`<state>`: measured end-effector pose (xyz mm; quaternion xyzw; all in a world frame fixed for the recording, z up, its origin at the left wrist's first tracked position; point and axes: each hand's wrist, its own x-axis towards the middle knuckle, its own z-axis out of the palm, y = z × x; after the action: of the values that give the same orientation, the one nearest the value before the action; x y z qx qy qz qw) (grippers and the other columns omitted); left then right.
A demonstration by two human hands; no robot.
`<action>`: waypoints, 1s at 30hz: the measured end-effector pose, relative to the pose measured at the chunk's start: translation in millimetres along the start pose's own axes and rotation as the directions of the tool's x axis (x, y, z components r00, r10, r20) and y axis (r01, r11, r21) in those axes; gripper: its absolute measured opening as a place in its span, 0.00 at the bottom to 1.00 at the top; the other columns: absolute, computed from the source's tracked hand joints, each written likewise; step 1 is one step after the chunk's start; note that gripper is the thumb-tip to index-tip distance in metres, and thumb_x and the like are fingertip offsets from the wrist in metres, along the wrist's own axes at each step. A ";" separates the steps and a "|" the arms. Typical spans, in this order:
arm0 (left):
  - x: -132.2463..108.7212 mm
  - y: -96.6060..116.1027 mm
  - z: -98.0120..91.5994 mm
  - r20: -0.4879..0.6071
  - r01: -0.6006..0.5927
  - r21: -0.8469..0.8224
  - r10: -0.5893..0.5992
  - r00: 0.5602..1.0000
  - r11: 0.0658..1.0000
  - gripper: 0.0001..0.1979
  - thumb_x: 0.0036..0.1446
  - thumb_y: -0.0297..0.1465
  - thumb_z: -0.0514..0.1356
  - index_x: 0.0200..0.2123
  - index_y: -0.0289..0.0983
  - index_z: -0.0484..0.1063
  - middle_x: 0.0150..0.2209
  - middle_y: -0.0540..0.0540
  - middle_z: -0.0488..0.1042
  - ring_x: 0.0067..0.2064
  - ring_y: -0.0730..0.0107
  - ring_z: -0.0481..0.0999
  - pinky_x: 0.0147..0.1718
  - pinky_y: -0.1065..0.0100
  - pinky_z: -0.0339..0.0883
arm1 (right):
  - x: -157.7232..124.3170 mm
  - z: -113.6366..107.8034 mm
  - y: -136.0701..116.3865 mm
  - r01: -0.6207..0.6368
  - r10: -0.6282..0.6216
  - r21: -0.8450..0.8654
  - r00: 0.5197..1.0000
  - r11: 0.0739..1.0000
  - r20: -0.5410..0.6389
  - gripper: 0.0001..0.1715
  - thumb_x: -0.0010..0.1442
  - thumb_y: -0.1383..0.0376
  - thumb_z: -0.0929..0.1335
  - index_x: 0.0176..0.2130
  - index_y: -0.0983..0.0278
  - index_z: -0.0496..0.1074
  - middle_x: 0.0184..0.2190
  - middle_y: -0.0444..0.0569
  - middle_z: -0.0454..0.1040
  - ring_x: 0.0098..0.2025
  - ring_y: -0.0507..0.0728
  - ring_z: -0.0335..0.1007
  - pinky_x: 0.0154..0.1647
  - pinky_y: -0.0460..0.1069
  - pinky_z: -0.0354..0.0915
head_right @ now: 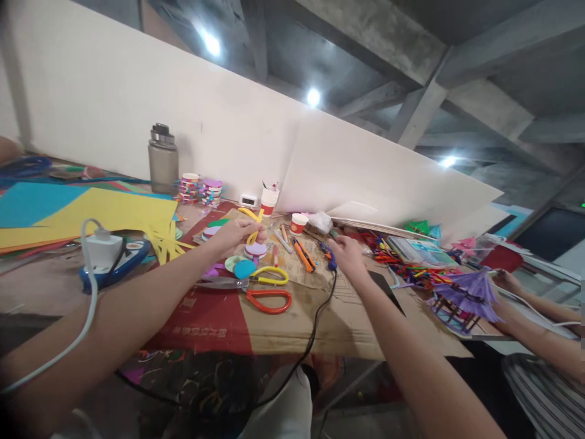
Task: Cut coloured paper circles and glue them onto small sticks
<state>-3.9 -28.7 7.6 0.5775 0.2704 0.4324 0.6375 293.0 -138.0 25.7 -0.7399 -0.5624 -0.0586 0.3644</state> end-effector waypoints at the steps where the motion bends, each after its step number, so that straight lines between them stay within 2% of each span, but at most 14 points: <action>1: -0.8 -0.4 0.7 0.022 -0.004 0.017 0.003 1.000 1.000 0.14 0.51 0.39 0.69 0.32 0.32 0.77 0.29 0.43 0.80 0.29 0.70 0.77 0.30 0.70 0.69 | 2.2 14.1 -26.5 0.070 -0.079 0.138 0.995 0.988 0.061 0.24 0.59 0.51 0.65 0.40 0.67 0.79 0.38 0.58 0.80 0.40 0.63 0.75 0.44 0.55 0.67; 3: -2.2 -1.0 1.6 0.061 -0.007 0.057 0.004 0.998 0.998 0.16 0.50 0.40 0.69 0.32 0.32 0.77 0.28 0.43 0.80 0.28 0.70 0.76 0.29 0.70 0.68 | 4.9 42.4 -73.3 0.138 -0.177 0.336 0.980 0.932 0.089 0.23 0.59 0.50 0.65 0.38 0.65 0.78 0.37 0.55 0.80 0.39 0.61 0.73 0.44 0.54 0.67; 5: -3.1 -1.4 2.0 0.094 -0.007 0.096 -0.002 0.996 0.995 0.18 0.49 0.43 0.69 0.31 0.32 0.77 0.27 0.44 0.79 0.27 0.70 0.75 0.28 0.70 0.67 | 5.8 67.3 -106.7 0.139 -0.203 0.460 0.975 0.877 0.092 0.23 0.57 0.49 0.66 0.40 0.65 0.77 0.38 0.53 0.79 0.39 0.59 0.72 0.44 0.54 0.66; 8: -3.6 -1.7 2.0 0.134 -0.065 0.178 0.041 0.990 0.982 0.21 0.50 0.48 0.67 0.28 0.32 0.77 0.26 0.44 0.79 0.26 0.72 0.73 0.28 0.71 0.65 | 3.4 92.3 -129.0 0.098 -0.189 0.570 0.977 0.816 0.102 0.21 0.53 0.51 0.68 0.37 0.65 0.75 0.37 0.52 0.78 0.38 0.58 0.71 0.42 0.53 0.65; 11: -4.4 -0.7 1.9 0.159 -0.117 0.279 0.075 0.984 0.953 0.22 0.52 0.49 0.65 0.26 0.33 0.77 0.25 0.45 0.78 0.26 0.73 0.72 0.28 0.72 0.64 | -2.7 101.8 -128.4 0.096 -0.179 0.685 0.982 0.722 0.051 0.18 0.52 0.51 0.68 0.33 0.64 0.73 0.31 0.48 0.76 0.35 0.56 0.69 0.40 0.51 0.65; 14: -7.5 2.3 3.9 0.164 -0.148 0.390 0.090 0.982 0.909 0.20 0.54 0.47 0.63 0.26 0.34 0.77 0.25 0.47 0.78 0.26 0.73 0.70 0.27 0.73 0.61 | -9.0 100.1 -121.7 0.089 -0.176 0.740 0.984 0.667 0.040 0.16 0.52 0.53 0.69 0.30 0.63 0.71 0.26 0.45 0.73 0.30 0.54 0.67 0.37 0.50 0.63; 19: -12.8 7.7 10.8 0.173 -0.179 0.467 0.109 0.979 0.866 0.19 0.57 0.43 0.60 0.23 0.35 0.76 0.23 0.48 0.77 0.25 0.74 0.69 0.26 0.73 0.60 | -12.0 89.9 -117.3 0.125 -0.190 0.728 0.982 0.674 0.008 0.14 0.52 0.55 0.70 0.27 0.63 0.72 0.25 0.43 0.71 0.30 0.53 0.65 0.36 0.50 0.61; 25: -11.0 7.8 13.3 0.176 -0.217 0.523 0.144 0.974 0.825 0.19 0.53 0.45 0.64 0.22 0.36 0.75 0.22 0.50 0.76 0.25 0.73 0.69 0.26 0.73 0.59 | -13.6 82.2 -120.0 0.099 -0.142 0.741 0.990 0.664 -0.006 0.13 0.50 0.55 0.70 0.28 0.64 0.74 0.26 0.45 0.74 0.29 0.53 0.66 0.35 0.50 0.61; 30: -11.3 6.8 11.9 0.195 -0.230 0.559 0.143 0.970 0.796 0.19 0.56 0.44 0.61 0.22 0.36 0.75 0.22 0.50 0.75 0.24 0.74 0.68 0.24 0.73 0.57 | -14.8 81.0 -120.9 0.105 -0.129 0.749 0.991 0.655 -0.025 0.12 0.49 0.56 0.71 0.26 0.63 0.73 0.26 0.46 0.75 0.30 0.54 0.67 0.35 0.50 0.62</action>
<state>-0.9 -44.8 14.7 0.7968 0.2841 0.3480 0.4041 155.7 -88.3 16.6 -0.4880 -0.5886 0.1654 0.6230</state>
